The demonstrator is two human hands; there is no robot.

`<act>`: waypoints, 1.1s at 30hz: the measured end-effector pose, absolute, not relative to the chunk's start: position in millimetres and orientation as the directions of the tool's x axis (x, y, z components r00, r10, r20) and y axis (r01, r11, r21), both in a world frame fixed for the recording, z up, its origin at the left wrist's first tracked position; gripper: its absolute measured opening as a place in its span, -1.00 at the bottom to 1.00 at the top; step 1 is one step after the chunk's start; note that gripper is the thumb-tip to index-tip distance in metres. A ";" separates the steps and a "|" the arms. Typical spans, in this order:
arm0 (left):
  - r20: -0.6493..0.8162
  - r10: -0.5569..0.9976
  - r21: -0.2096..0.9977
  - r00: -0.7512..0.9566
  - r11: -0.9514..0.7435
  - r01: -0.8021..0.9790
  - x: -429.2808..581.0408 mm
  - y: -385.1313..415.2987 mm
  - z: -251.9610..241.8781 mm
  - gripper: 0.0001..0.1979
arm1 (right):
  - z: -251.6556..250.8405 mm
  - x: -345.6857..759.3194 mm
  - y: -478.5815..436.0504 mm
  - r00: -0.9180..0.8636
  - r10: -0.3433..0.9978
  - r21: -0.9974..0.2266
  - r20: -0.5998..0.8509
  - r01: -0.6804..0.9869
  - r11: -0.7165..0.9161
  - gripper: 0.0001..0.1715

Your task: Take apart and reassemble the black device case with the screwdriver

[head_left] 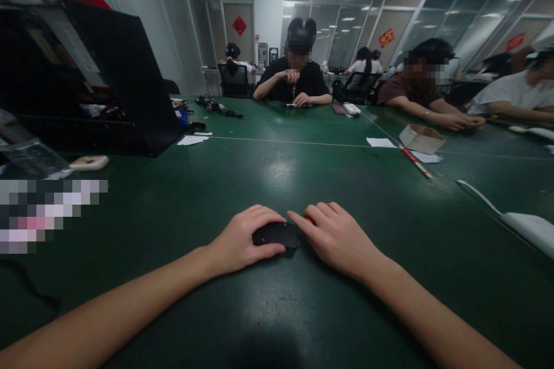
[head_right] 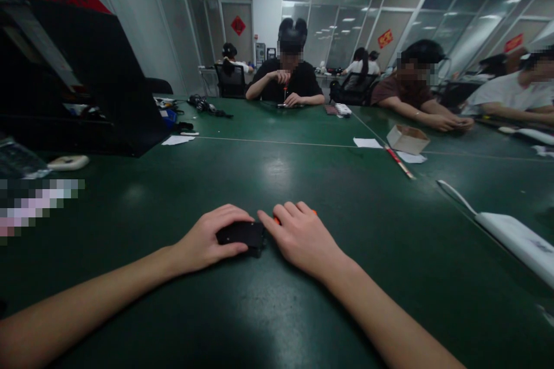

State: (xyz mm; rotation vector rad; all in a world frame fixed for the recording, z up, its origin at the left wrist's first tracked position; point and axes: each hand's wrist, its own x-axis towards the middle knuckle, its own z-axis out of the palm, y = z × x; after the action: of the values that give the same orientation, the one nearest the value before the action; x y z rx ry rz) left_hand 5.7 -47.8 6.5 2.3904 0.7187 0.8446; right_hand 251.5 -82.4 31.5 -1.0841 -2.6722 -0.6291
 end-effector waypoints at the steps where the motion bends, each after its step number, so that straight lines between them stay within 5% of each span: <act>1: 0.395 0.620 0.616 0.678 -0.726 0.305 3.3 -46.1 7.9 -0.58 | 30.5 251.8 -82.1 -0.719 0.612 0.312 0.328 0.694 0.648 -0.57; 11: 0.178 0.664 0.748 0.726 -0.571 0.339 -21.9 -24.5 12.3 -0.53 | 31.8 261.4 -79.5 -0.735 0.608 0.340 0.300 0.678 0.652 -0.55; 33: 0.099 0.686 0.818 0.721 -0.469 0.333 -16.8 -26.4 14.7 -0.50 | 28.1 256.2 -76.7 -0.767 0.515 0.318 0.382 0.633 0.706 -0.67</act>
State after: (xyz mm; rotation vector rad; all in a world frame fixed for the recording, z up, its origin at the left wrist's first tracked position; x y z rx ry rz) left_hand -16.8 -26.4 14.7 2.0864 0.7710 0.5348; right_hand 256.2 -76.7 28.1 -0.9106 -2.6502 -0.6371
